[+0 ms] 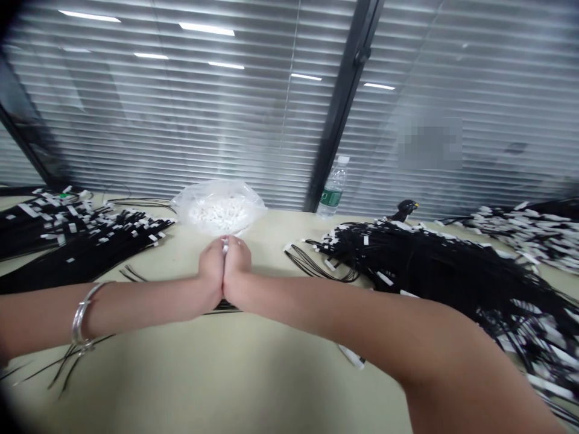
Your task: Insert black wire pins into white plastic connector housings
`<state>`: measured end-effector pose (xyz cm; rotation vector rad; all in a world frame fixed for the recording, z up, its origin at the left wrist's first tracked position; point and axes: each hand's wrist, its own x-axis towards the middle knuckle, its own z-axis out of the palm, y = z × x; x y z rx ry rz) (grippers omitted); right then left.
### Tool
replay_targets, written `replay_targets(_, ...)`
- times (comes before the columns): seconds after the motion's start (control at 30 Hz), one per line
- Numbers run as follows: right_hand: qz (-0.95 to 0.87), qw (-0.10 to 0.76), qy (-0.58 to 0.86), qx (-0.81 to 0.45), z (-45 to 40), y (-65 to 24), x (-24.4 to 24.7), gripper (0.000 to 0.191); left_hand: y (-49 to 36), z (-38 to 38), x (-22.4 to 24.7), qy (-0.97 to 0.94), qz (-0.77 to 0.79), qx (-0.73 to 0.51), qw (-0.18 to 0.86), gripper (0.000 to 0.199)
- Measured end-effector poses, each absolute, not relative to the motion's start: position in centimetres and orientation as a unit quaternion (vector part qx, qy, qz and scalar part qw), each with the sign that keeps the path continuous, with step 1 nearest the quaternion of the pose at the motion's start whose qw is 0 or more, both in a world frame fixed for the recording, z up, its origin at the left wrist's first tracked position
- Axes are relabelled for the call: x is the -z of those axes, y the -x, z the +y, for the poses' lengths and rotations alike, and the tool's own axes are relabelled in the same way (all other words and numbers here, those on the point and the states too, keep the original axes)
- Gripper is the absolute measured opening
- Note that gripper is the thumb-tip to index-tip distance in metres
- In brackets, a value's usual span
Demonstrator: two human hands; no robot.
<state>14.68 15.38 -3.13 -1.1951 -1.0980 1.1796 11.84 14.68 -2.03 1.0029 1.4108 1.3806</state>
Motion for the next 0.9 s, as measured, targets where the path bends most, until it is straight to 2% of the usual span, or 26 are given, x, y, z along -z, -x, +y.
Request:
replay_targets(0.37, -0.411, 0.564, 0.534, -0.477, 13.2, -14.6, 3.4, 0.032, -11.3, 11.2, 0.8, -0.375, 0.539, -0.595, 0.462, 0.023)
replay_targets(0.53, -0.417, 0.576, 0.537, -0.453, 14.2, -14.7, 3.6, 0.029, -10.8, 11.8, 1.1, -0.406, 0.537, -0.582, 0.456, 0.024)
replay_targets(0.7, -0.427, 0.578, 0.533, -0.448, 14.7, -14.9, 3.7, 0.034, -10.2, 13.0, 1.3, -0.450, 0.528, -0.563, 0.449, 0.023)
replay_targets(0.9, -0.444, 0.571, 0.515, -0.461, 14.7, -15.6, 3.5, 0.029, -9.2, 14.5, 2.2, -0.496, 0.502, -0.546, 0.452, 0.022)
